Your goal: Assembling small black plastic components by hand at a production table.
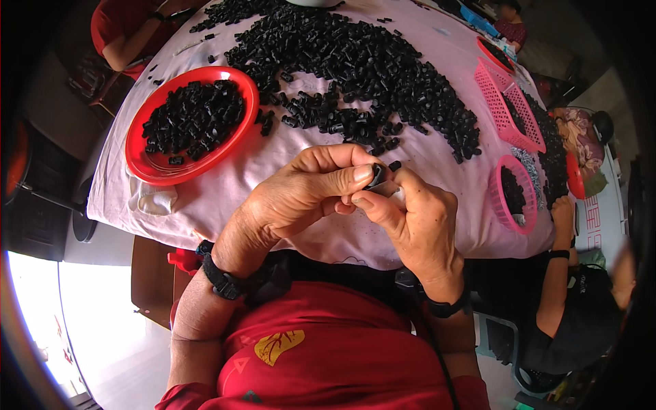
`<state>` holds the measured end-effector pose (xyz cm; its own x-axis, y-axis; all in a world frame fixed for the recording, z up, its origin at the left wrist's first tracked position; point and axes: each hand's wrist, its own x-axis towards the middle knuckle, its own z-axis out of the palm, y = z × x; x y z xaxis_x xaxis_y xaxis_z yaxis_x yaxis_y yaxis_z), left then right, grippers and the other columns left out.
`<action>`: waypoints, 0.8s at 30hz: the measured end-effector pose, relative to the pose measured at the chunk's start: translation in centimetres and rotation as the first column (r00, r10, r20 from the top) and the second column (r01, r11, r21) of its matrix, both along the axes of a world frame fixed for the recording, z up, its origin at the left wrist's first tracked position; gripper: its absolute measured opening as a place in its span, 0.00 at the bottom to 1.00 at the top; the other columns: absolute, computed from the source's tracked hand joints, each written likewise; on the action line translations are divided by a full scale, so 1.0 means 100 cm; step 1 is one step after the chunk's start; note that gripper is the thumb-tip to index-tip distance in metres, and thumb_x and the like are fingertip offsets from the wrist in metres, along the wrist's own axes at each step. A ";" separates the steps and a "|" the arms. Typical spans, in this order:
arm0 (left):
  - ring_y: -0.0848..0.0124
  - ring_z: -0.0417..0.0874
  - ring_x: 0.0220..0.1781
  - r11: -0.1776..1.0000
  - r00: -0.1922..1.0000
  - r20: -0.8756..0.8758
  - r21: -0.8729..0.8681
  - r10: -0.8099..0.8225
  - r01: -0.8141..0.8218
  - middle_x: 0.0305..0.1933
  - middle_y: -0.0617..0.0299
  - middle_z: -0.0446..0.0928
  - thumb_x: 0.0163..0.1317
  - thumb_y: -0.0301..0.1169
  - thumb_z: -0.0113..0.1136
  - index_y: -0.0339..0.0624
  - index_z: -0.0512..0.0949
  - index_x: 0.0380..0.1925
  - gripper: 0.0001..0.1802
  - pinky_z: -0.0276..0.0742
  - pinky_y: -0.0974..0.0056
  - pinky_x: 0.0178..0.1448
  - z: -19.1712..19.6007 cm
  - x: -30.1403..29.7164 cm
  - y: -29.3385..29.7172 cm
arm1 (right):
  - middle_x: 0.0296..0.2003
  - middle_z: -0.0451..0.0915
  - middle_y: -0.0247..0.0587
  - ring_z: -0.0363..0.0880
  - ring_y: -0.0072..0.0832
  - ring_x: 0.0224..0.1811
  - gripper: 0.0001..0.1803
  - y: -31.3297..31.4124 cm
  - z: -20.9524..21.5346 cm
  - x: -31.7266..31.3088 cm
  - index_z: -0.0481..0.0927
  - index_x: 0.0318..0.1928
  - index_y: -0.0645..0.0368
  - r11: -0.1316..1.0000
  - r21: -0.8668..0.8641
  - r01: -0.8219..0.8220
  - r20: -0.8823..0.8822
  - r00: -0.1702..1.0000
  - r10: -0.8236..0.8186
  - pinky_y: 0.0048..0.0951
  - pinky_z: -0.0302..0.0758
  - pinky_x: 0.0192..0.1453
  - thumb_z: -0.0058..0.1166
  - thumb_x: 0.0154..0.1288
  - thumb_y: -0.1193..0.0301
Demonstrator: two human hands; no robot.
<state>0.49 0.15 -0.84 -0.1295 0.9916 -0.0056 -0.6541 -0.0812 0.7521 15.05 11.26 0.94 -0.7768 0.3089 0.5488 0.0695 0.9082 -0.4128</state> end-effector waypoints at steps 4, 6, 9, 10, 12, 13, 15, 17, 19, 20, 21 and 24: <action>0.83 0.71 0.30 1.000 1.000 0.014 -0.016 0.002 -0.002 0.32 0.70 0.77 0.64 0.34 0.60 0.42 0.80 0.42 0.10 0.66 0.77 0.32 0.004 -0.002 -0.003 | 0.22 0.81 0.38 0.82 0.22 0.23 0.17 -0.003 0.012 0.008 0.73 0.33 0.62 0.951 -0.287 -0.118 -0.117 0.989 0.087 0.23 0.75 0.24 0.66 0.58 0.63; 0.82 0.70 0.28 0.995 0.996 0.032 0.053 -0.081 0.079 0.31 0.68 0.77 0.64 0.35 0.60 0.39 0.79 0.43 0.12 0.65 0.76 0.32 0.000 -0.006 -0.002 | 0.28 0.83 0.38 0.82 0.19 0.25 0.12 -0.003 0.013 0.003 0.75 0.39 0.64 0.917 -0.336 -0.215 -0.231 0.963 0.141 0.20 0.75 0.26 0.62 0.61 0.70; 0.82 0.70 0.27 0.994 0.993 0.051 0.023 -0.110 0.109 0.30 0.66 0.76 0.64 0.35 0.60 0.38 0.79 0.42 0.12 0.65 0.76 0.31 0.005 -0.011 -0.005 | 0.32 0.84 0.37 0.83 0.19 0.27 0.12 -0.002 0.019 0.009 0.76 0.46 0.65 0.906 -0.375 -0.196 -0.184 0.974 0.135 0.17 0.73 0.25 0.57 0.61 0.77; 0.82 0.70 0.27 0.994 0.993 0.051 0.022 -0.111 0.110 0.30 0.66 0.76 0.64 0.35 0.60 0.38 0.79 0.42 0.12 0.65 0.76 0.31 0.006 -0.009 -0.005 | 0.32 0.84 0.37 0.83 0.19 0.27 0.12 -0.001 0.017 0.008 0.76 0.46 0.65 0.906 -0.376 -0.196 -0.184 0.974 0.134 0.17 0.73 0.25 0.57 0.61 0.77; 0.81 0.70 0.26 0.996 0.997 0.021 -0.035 -0.079 0.080 0.30 0.66 0.76 0.65 0.35 0.59 0.38 0.78 0.40 0.12 0.65 0.76 0.31 0.008 -0.005 -0.004 | 0.33 0.84 0.35 0.78 0.14 0.22 0.17 0.003 0.011 0.004 0.76 0.51 0.63 0.890 -0.346 -0.296 -0.226 0.947 0.227 0.15 0.68 0.22 0.56 0.60 0.79; 0.81 0.70 0.26 0.996 0.997 0.021 -0.035 -0.080 0.081 0.30 0.66 0.76 0.65 0.35 0.59 0.38 0.78 0.40 0.12 0.65 0.76 0.31 0.007 -0.005 -0.004 | 0.32 0.83 0.35 0.76 0.12 0.22 0.17 0.007 0.002 0.001 0.76 0.51 0.60 0.891 -0.301 -0.340 -0.271 0.926 0.262 0.14 0.67 0.23 0.58 0.59 0.76; 0.80 0.69 0.29 0.996 0.996 -0.021 -0.013 -0.084 0.084 0.33 0.64 0.76 0.66 0.38 0.57 0.30 0.75 0.47 0.20 0.63 0.77 0.30 0.003 -0.006 -0.005 | 0.32 0.83 0.34 0.77 0.12 0.23 0.17 0.006 0.008 0.005 0.76 0.51 0.59 0.900 -0.328 -0.289 -0.183 0.953 0.239 0.14 0.67 0.24 0.58 0.59 0.75; 0.80 0.70 0.29 0.994 0.995 0.009 -0.024 -0.102 0.102 0.34 0.64 0.77 0.65 0.38 0.57 0.30 0.75 0.48 0.20 0.63 0.77 0.31 0.000 -0.009 -0.006 | 0.32 0.83 0.34 0.81 0.16 0.28 0.14 0.002 0.010 0.006 0.76 0.47 0.60 0.907 -0.379 -0.184 -0.080 0.983 0.166 0.16 0.72 0.28 0.59 0.60 0.74; 0.80 0.71 0.30 0.991 0.991 0.035 -0.028 -0.132 0.133 0.34 0.64 0.77 0.65 0.38 0.57 0.30 0.75 0.49 0.21 0.64 0.77 0.31 0.003 -0.008 -0.004 | 0.31 0.83 0.35 0.81 0.17 0.28 0.12 0.003 0.004 0.002 0.76 0.45 0.61 0.899 -0.382 -0.213 -0.181 0.971 0.153 0.16 0.73 0.29 0.59 0.61 0.75; 0.80 0.74 0.30 0.995 0.992 0.074 0.005 -0.099 0.099 0.35 0.64 0.78 0.65 0.36 0.57 0.34 0.76 0.48 0.18 0.68 0.76 0.34 0.006 -0.006 -0.002 | 0.30 0.83 0.35 0.82 0.17 0.27 0.10 0.003 0.002 0.000 0.76 0.43 0.62 0.891 -0.383 -0.245 -0.280 0.950 0.141 0.16 0.73 0.29 0.59 0.62 0.75; 0.80 0.76 0.31 0.997 0.991 0.115 0.036 -0.065 0.062 0.35 0.64 0.79 0.66 0.34 0.58 0.37 0.77 0.47 0.14 0.73 0.75 0.36 0.008 -0.005 -0.001 | 0.29 0.83 0.37 0.83 0.18 0.30 0.09 0.001 0.006 0.000 0.75 0.41 0.63 0.888 -0.390 -0.245 -0.299 0.946 0.130 0.17 0.75 0.31 0.59 0.62 0.76; 0.80 0.77 0.33 0.996 0.997 -0.051 0.070 0.054 -0.050 0.37 0.65 0.80 0.65 0.32 0.58 0.36 0.76 0.50 0.16 0.75 0.76 0.39 0.005 -0.003 0.000 | 0.27 0.83 0.38 0.84 0.20 0.32 0.09 -0.002 0.004 -0.002 0.75 0.41 0.63 0.906 -0.379 -0.187 -0.322 0.945 0.061 0.17 0.76 0.32 0.59 0.62 0.77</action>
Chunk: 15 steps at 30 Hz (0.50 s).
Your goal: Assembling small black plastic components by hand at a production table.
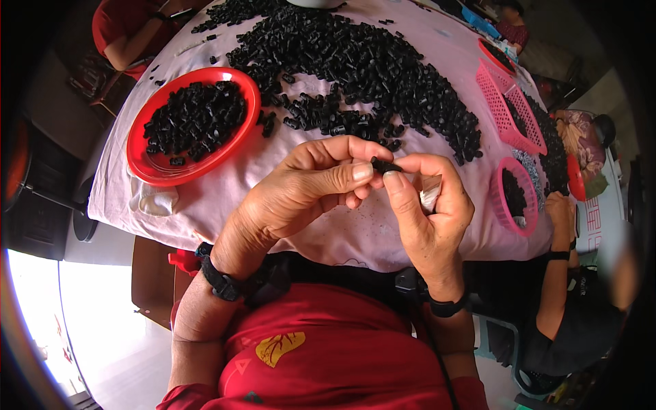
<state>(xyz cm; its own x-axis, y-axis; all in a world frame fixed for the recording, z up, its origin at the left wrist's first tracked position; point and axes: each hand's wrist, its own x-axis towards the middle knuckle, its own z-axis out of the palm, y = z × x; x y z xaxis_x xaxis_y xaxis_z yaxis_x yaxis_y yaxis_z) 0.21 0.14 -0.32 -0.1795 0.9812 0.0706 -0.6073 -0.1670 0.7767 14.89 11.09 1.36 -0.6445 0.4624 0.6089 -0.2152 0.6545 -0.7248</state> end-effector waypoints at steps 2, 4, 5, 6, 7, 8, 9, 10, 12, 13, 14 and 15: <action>0.81 0.77 0.34 1.000 1.000 -0.030 0.021 -0.003 0.004 0.38 0.66 0.80 0.64 0.31 0.60 0.37 0.77 0.49 0.15 0.74 0.76 0.39 -0.002 -0.003 -0.001 | 0.28 0.83 0.39 0.84 0.20 0.32 0.09 -0.004 0.002 0.002 0.75 0.41 0.63 1.000 -0.004 -0.019 0.030 0.999 0.020 0.18 0.77 0.32 0.59 0.62 0.77; 0.79 0.78 0.36 1.000 0.998 -0.056 0.010 0.007 -0.007 0.40 0.64 0.79 0.65 0.31 0.57 0.36 0.76 0.50 0.15 0.76 0.73 0.44 -0.003 -0.003 -0.002 | 0.29 0.83 0.40 0.84 0.21 0.32 0.09 -0.006 0.003 0.002 0.74 0.41 0.64 0.999 -0.009 -0.034 0.061 0.998 0.035 0.19 0.78 0.33 0.59 0.62 0.77; 0.79 0.78 0.36 1.000 0.998 -0.055 0.010 0.008 -0.007 0.40 0.64 0.79 0.65 0.31 0.57 0.36 0.76 0.50 0.15 0.76 0.73 0.44 -0.003 -0.002 -0.001 | 0.29 0.83 0.41 0.84 0.22 0.33 0.10 -0.006 0.002 0.001 0.74 0.41 0.64 0.998 0.038 -0.047 0.045 0.998 0.045 0.19 0.78 0.33 0.60 0.61 0.77; 0.79 0.78 0.36 0.999 0.997 -0.074 0.014 0.032 -0.032 0.40 0.65 0.79 0.66 0.32 0.57 0.37 0.76 0.49 0.15 0.75 0.73 0.44 -0.003 0.000 0.001 | 0.30 0.83 0.41 0.85 0.23 0.33 0.10 -0.006 0.001 0.001 0.74 0.41 0.64 0.995 0.086 -0.057 0.029 0.998 0.055 0.20 0.79 0.34 0.60 0.61 0.77; 0.80 0.77 0.36 0.998 0.994 -0.093 0.018 0.057 -0.055 0.41 0.65 0.79 0.66 0.32 0.57 0.37 0.76 0.48 0.14 0.75 0.72 0.44 -0.003 0.002 0.002 | 0.32 0.82 0.42 0.85 0.25 0.34 0.12 -0.005 0.000 0.001 0.73 0.41 0.65 0.992 0.093 -0.080 0.027 0.997 0.077 0.21 0.80 0.34 0.61 0.60 0.76; 0.80 0.77 0.36 0.998 0.994 -0.091 0.019 0.055 -0.054 0.41 0.65 0.79 0.66 0.32 0.57 0.37 0.76 0.48 0.14 0.75 0.72 0.44 -0.003 0.002 0.002 | 0.32 0.82 0.42 0.85 0.25 0.34 0.12 -0.005 0.000 0.001 0.73 0.41 0.65 0.993 0.094 -0.078 0.029 0.997 0.075 0.21 0.80 0.34 0.61 0.60 0.76; 0.80 0.77 0.37 0.999 0.996 -0.080 0.014 0.036 -0.035 0.42 0.65 0.78 0.66 0.33 0.56 0.38 0.77 0.48 0.14 0.75 0.73 0.44 -0.002 0.003 0.002 | 0.30 0.82 0.42 0.85 0.26 0.34 0.12 -0.005 0.001 0.001 0.73 0.41 0.64 0.989 0.131 -0.070 0.029 0.997 0.066 0.21 0.80 0.33 0.62 0.60 0.76; 0.80 0.77 0.37 1.000 0.997 -0.069 0.010 0.017 -0.016 0.42 0.65 0.78 0.66 0.34 0.56 0.38 0.77 0.47 0.14 0.74 0.73 0.43 -0.002 0.003 0.002 | 0.29 0.82 0.41 0.86 0.26 0.34 0.13 -0.005 0.001 0.001 0.72 0.40 0.63 0.984 0.167 -0.061 0.030 0.998 0.057 0.21 0.79 0.32 0.63 0.59 0.75; 0.80 0.77 0.38 1.000 0.997 -0.078 0.024 -0.015 0.017 0.42 0.65 0.78 0.67 0.35 0.56 0.38 0.77 0.47 0.14 0.73 0.73 0.43 -0.001 -0.001 -0.001 | 0.27 0.81 0.41 0.85 0.26 0.31 0.15 -0.005 -0.001 0.002 0.72 0.38 0.63 0.987 0.159 -0.026 0.056 0.998 0.017 0.22 0.78 0.29 0.65 0.58 0.71; 0.79 0.76 0.39 0.998 0.995 -0.086 0.039 -0.047 0.050 0.42 0.65 0.78 0.67 0.36 0.55 0.38 0.77 0.47 0.15 0.73 0.73 0.43 -0.001 -0.003 -0.002 | 0.25 0.80 0.40 0.84 0.25 0.28 0.17 -0.004 -0.002 0.003 0.73 0.37 0.62 0.988 0.153 0.011 0.083 0.996 -0.024 0.23 0.77 0.26 0.68 0.56 0.67; 0.79 0.76 0.39 0.998 0.995 -0.086 0.038 -0.046 0.049 0.42 0.65 0.78 0.67 0.36 0.55 0.38 0.77 0.47 0.15 0.73 0.73 0.43 -0.001 -0.002 -0.002 | 0.25 0.80 0.40 0.84 0.25 0.28 0.17 -0.004 -0.001 0.004 0.73 0.37 0.62 0.988 0.152 0.009 0.083 0.996 -0.022 0.23 0.77 0.26 0.68 0.56 0.67; 0.80 0.76 0.39 0.999 0.992 -0.121 0.045 -0.021 0.027 0.42 0.65 0.78 0.67 0.36 0.55 0.37 0.77 0.47 0.15 0.72 0.74 0.43 0.000 -0.001 -0.001 | 0.23 0.80 0.40 0.82 0.25 0.25 0.20 -0.003 0.002 0.004 0.72 0.35 0.61 0.986 0.160 0.034 0.166 0.984 -0.061 0.24 0.75 0.24 0.69 0.54 0.62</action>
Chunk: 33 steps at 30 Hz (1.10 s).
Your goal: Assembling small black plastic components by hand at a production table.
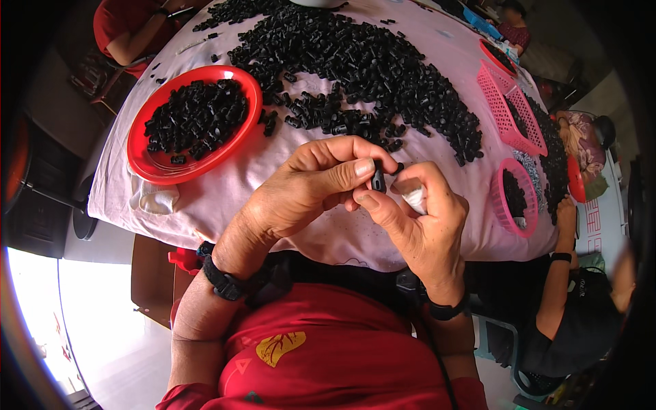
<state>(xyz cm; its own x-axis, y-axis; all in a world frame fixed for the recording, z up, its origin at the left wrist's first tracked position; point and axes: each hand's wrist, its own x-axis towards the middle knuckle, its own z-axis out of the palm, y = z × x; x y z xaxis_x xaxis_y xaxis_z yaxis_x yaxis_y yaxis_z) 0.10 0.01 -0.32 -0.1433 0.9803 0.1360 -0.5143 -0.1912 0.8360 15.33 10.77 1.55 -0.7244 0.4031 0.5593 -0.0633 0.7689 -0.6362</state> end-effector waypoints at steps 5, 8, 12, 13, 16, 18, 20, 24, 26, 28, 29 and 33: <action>0.79 0.77 0.41 1.000 0.999 -0.043 0.000 0.009 -0.009 0.43 0.64 0.79 0.67 0.36 0.55 0.36 0.76 0.48 0.16 0.72 0.73 0.45 0.000 0.002 0.001 | 0.21 0.79 0.41 0.78 0.29 0.19 0.27 0.002 0.002 -0.002 0.72 0.31 0.60 0.996 0.060 0.062 0.135 0.988 -0.070 0.28 0.72 0.22 0.68 0.51 0.50; 0.77 0.78 0.45 1.000 1.000 -0.016 0.009 -0.004 0.004 0.46 0.62 0.79 0.68 0.36 0.54 0.35 0.76 0.50 0.17 0.73 0.71 0.50 0.002 0.004 0.001 | 0.22 0.79 0.42 0.79 0.31 0.19 0.28 0.005 -0.005 -0.003 0.72 0.31 0.60 0.996 0.067 0.061 0.085 0.994 -0.066 0.29 0.72 0.21 0.67 0.51 0.48; 0.74 0.78 0.50 1.000 1.000 -0.004 -0.005 -0.004 0.004 0.48 0.59 0.79 0.68 0.35 0.54 0.34 0.75 0.52 0.18 0.73 0.69 0.55 0.003 0.005 0.001 | 0.22 0.79 0.42 0.80 0.33 0.20 0.28 0.004 -0.005 -0.004 0.73 0.31 0.61 0.992 0.097 0.077 0.070 0.994 -0.084 0.30 0.72 0.21 0.67 0.50 0.48; 0.74 0.78 0.50 1.000 1.000 -0.006 -0.006 -0.004 0.004 0.49 0.59 0.79 0.68 0.35 0.54 0.34 0.75 0.52 0.19 0.72 0.68 0.55 0.003 0.005 0.001 | 0.22 0.79 0.42 0.80 0.33 0.20 0.28 0.003 -0.004 -0.003 0.73 0.31 0.61 0.991 0.110 0.078 0.079 0.993 -0.087 0.30 0.72 0.22 0.67 0.51 0.48; 0.73 0.78 0.51 1.000 1.000 0.005 -0.011 -0.007 0.007 0.50 0.58 0.78 0.67 0.35 0.54 0.33 0.75 0.53 0.19 0.72 0.68 0.56 0.002 0.007 0.002 | 0.22 0.79 0.42 0.80 0.34 0.20 0.28 0.002 -0.002 -0.003 0.73 0.31 0.60 0.985 0.144 0.091 0.100 0.989 -0.106 0.31 0.73 0.22 0.66 0.51 0.48; 0.73 0.78 0.51 1.000 1.000 0.008 -0.028 -0.004 0.004 0.51 0.58 0.78 0.67 0.34 0.54 0.33 0.74 0.53 0.19 0.72 0.68 0.56 0.002 0.007 0.001 | 0.21 0.79 0.42 0.80 0.34 0.20 0.27 0.003 -0.004 -0.004 0.73 0.31 0.60 0.981 0.166 0.101 0.112 0.986 -0.120 0.31 0.73 0.22 0.66 0.51 0.48; 0.72 0.78 0.51 0.999 1.000 0.009 -0.045 0.000 0.000 0.52 0.57 0.78 0.67 0.34 0.54 0.33 0.74 0.54 0.19 0.72 0.68 0.56 0.001 0.006 0.000 | 0.21 0.78 0.41 0.80 0.35 0.20 0.28 0.004 -0.007 -0.005 0.72 0.30 0.59 0.975 0.198 0.103 0.058 0.991 -0.117 0.32 0.72 0.22 0.66 0.51 0.47; 0.72 0.79 0.51 0.999 0.999 0.029 -0.035 -0.024 0.025 0.54 0.57 0.77 0.67 0.32 0.53 0.32 0.73 0.56 0.20 0.73 0.68 0.56 0.001 0.005 0.000 | 0.20 0.78 0.41 0.79 0.35 0.20 0.28 0.003 -0.005 -0.004 0.72 0.30 0.59 0.978 0.174 0.118 0.071 0.989 -0.132 0.32 0.72 0.21 0.66 0.51 0.47; 0.72 0.79 0.51 0.999 0.999 0.034 -0.032 -0.034 0.035 0.54 0.57 0.77 0.67 0.31 0.53 0.32 0.72 0.56 0.20 0.73 0.68 0.56 0.000 0.005 0.000 | 0.20 0.77 0.40 0.79 0.35 0.19 0.28 0.003 -0.007 -0.004 0.72 0.30 0.59 0.969 0.211 0.130 0.070 0.987 -0.147 0.32 0.72 0.21 0.66 0.51 0.46; 0.73 0.79 0.50 0.999 0.998 0.046 -0.034 -0.032 0.033 0.52 0.58 0.77 0.67 0.31 0.53 0.32 0.72 0.55 0.19 0.74 0.68 0.55 0.002 0.005 0.001 | 0.19 0.77 0.40 0.78 0.35 0.19 0.28 0.003 -0.005 -0.003 0.72 0.30 0.59 0.969 0.209 0.131 0.066 0.987 -0.147 0.32 0.71 0.21 0.66 0.51 0.46; 0.73 0.79 0.50 0.999 0.998 0.045 -0.034 -0.032 0.034 0.52 0.58 0.77 0.67 0.31 0.53 0.32 0.72 0.55 0.19 0.74 0.68 0.55 0.001 0.005 0.002 | 0.19 0.76 0.40 0.78 0.35 0.19 0.28 0.003 -0.004 -0.003 0.72 0.29 0.59 0.970 0.207 0.131 0.061 0.987 -0.147 0.32 0.71 0.20 0.66 0.51 0.46; 0.74 0.79 0.47 0.999 0.997 0.065 -0.028 -0.029 0.031 0.48 0.61 0.78 0.66 0.32 0.56 0.34 0.74 0.52 0.18 0.74 0.69 0.53 -0.006 0.002 0.002 | 0.19 0.76 0.40 0.78 0.35 0.18 0.28 0.004 -0.006 -0.004 0.72 0.29 0.58 0.962 0.238 0.133 0.095 0.983 -0.159 0.32 0.71 0.20 0.65 0.50 0.46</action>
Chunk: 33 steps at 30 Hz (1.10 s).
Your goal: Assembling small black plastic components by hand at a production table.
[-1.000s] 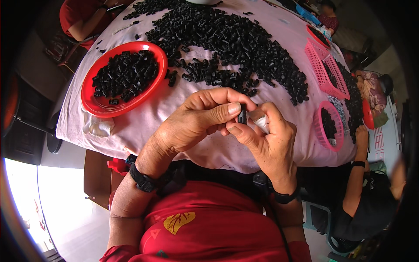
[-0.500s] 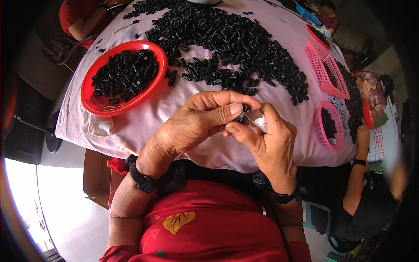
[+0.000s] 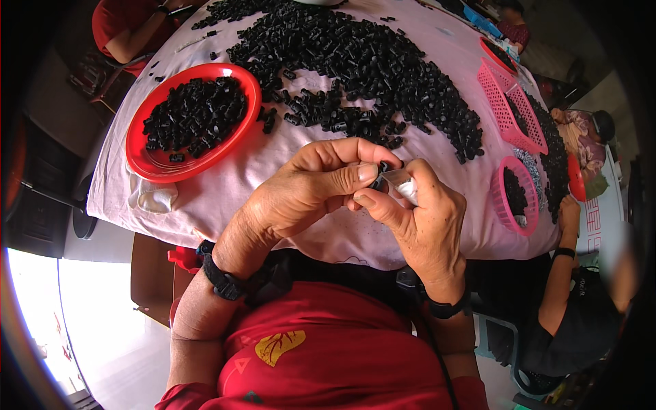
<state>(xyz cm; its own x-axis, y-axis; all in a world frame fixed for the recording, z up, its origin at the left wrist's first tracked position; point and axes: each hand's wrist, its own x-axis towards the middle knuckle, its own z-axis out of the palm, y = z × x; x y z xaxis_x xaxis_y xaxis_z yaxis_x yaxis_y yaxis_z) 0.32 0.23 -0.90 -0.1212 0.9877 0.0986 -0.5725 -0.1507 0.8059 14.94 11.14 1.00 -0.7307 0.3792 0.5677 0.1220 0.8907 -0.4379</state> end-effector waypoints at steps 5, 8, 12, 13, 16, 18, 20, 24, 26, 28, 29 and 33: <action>0.75 0.78 0.47 1.000 1.000 0.004 -0.010 -0.015 0.015 0.47 0.62 0.78 0.65 0.32 0.57 0.36 0.75 0.51 0.17 0.74 0.69 0.53 0.001 0.000 0.000 | 0.18 0.76 0.39 0.77 0.35 0.18 0.28 0.000 0.000 0.000 0.71 0.28 0.58 1.000 -0.005 -0.006 -0.034 0.999 0.006 0.32 0.70 0.20 0.65 0.50 0.45; 0.75 0.78 0.47 1.000 1.000 -0.005 0.000 -0.003 0.003 0.47 0.61 0.78 0.65 0.32 0.57 0.36 0.75 0.51 0.17 0.74 0.69 0.53 0.002 0.001 0.001 | 0.17 0.75 0.39 0.77 0.34 0.17 0.28 0.000 -0.003 0.000 0.71 0.28 0.57 1.000 0.004 0.001 -0.047 0.999 -0.001 0.32 0.70 0.19 0.65 0.50 0.45; 0.74 0.78 0.48 1.000 1.000 -0.006 -0.007 0.007 -0.007 0.46 0.61 0.78 0.65 0.32 0.57 0.35 0.75 0.51 0.17 0.74 0.68 0.54 0.001 0.001 0.000 | 0.17 0.75 0.38 0.77 0.34 0.17 0.28 -0.001 -0.001 -0.001 0.71 0.28 0.57 0.998 0.052 0.024 -0.029 0.999 -0.022 0.32 0.70 0.19 0.65 0.50 0.45; 0.74 0.78 0.48 1.000 1.000 -0.005 -0.010 0.009 -0.009 0.46 0.61 0.78 0.65 0.32 0.57 0.35 0.75 0.51 0.17 0.74 0.68 0.54 0.001 0.002 0.000 | 0.17 0.75 0.38 0.77 0.34 0.17 0.28 -0.001 -0.001 -0.001 0.71 0.28 0.56 0.997 0.067 0.030 -0.031 0.999 -0.028 0.32 0.70 0.19 0.65 0.50 0.44; 0.74 0.78 0.48 1.000 1.000 0.008 -0.015 0.011 -0.011 0.46 0.61 0.79 0.65 0.32 0.57 0.35 0.76 0.50 0.17 0.74 0.68 0.54 0.002 0.002 0.001 | 0.17 0.75 0.38 0.77 0.33 0.17 0.28 0.000 -0.004 0.000 0.71 0.27 0.56 0.996 0.079 0.032 -0.013 0.999 -0.031 0.32 0.70 0.19 0.64 0.50 0.44; 0.74 0.78 0.47 1.000 1.000 0.007 -0.009 0.009 -0.009 0.46 0.61 0.79 0.65 0.32 0.57 0.36 0.76 0.50 0.16 0.74 0.68 0.53 0.003 0.002 0.000 | 0.17 0.75 0.38 0.77 0.33 0.17 0.28 0.000 -0.005 -0.001 0.71 0.27 0.56 0.997 0.076 0.028 0.005 1.000 -0.029 0.32 0.70 0.19 0.64 0.50 0.44; 0.75 0.78 0.46 1.000 1.000 0.005 -0.004 0.009 -0.009 0.46 0.61 0.79 0.65 0.33 0.57 0.36 0.76 0.50 0.16 0.75 0.68 0.53 0.005 0.002 -0.001 | 0.17 0.75 0.38 0.77 0.33 0.17 0.28 0.000 -0.004 -0.001 0.71 0.27 0.56 0.999 0.050 0.002 -0.072 0.997 0.001 0.32 0.70 0.19 0.65 0.49 0.44; 0.75 0.78 0.45 1.000 1.000 -0.028 -0.007 0.007 -0.007 0.46 0.61 0.79 0.65 0.33 0.58 0.36 0.76 0.50 0.17 0.74 0.70 0.51 0.005 0.001 -0.001 | 0.18 0.75 0.38 0.77 0.33 0.17 0.28 0.000 0.001 0.001 0.70 0.27 0.56 0.997 0.076 0.017 -0.081 0.997 -0.011 0.32 0.71 0.19 0.65 0.50 0.44; 0.76 0.78 0.45 1.000 1.000 -0.018 -0.012 0.003 -0.003 0.46 0.61 0.79 0.65 0.33 0.58 0.36 0.76 0.50 0.17 0.74 0.70 0.51 0.002 0.002 -0.001 | 0.18 0.75 0.38 0.77 0.33 0.17 0.29 -0.001 0.001 0.001 0.70 0.27 0.56 0.999 0.039 0.019 -0.047 0.999 -0.017 0.32 0.71 0.19 0.65 0.49 0.44; 0.75 0.78 0.46 1.000 1.000 -0.004 -0.013 0.011 -0.011 0.46 0.61 0.79 0.65 0.33 0.58 0.36 0.76 0.50 0.17 0.74 0.70 0.51 0.000 0.002 0.000 | 0.18 0.75 0.37 0.77 0.33 0.17 0.29 0.000 0.002 0.001 0.70 0.27 0.56 0.998 0.064 0.023 -0.046 0.999 -0.020 0.32 0.71 0.19 0.65 0.49 0.43; 0.75 0.78 0.46 1.000 1.000 -0.003 -0.013 0.010 -0.010 0.46 0.61 0.79 0.65 0.33 0.58 0.36 0.76 0.50 0.17 0.74 0.70 0.51 0.001 0.002 0.000 | 0.17 0.75 0.37 0.77 0.33 0.17 0.29 0.000 0.002 0.001 0.70 0.27 0.56 0.996 0.091 0.026 -0.046 0.999 -0.022 0.32 0.70 0.19 0.65 0.49 0.43; 0.75 0.78 0.46 1.000 1.000 0.005 -0.020 0.020 -0.020 0.46 0.61 0.79 0.65 0.32 0.58 0.35 0.75 0.51 0.17 0.75 0.69 0.52 0.002 0.003 0.000 | 0.17 0.75 0.37 0.76 0.33 0.17 0.29 0.001 -0.001 -0.001 0.70 0.27 0.56 0.994 0.105 0.033 -0.057 0.998 -0.027 0.32 0.70 0.18 0.64 0.49 0.42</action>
<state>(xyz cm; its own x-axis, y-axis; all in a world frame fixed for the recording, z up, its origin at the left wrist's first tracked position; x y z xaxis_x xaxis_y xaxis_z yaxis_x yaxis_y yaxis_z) 0.65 0.27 -0.69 -0.1419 0.9868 0.0780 -0.5740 -0.1462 0.8057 14.85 11.19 0.94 -0.6865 0.3359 0.6450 0.1273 0.9287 -0.3482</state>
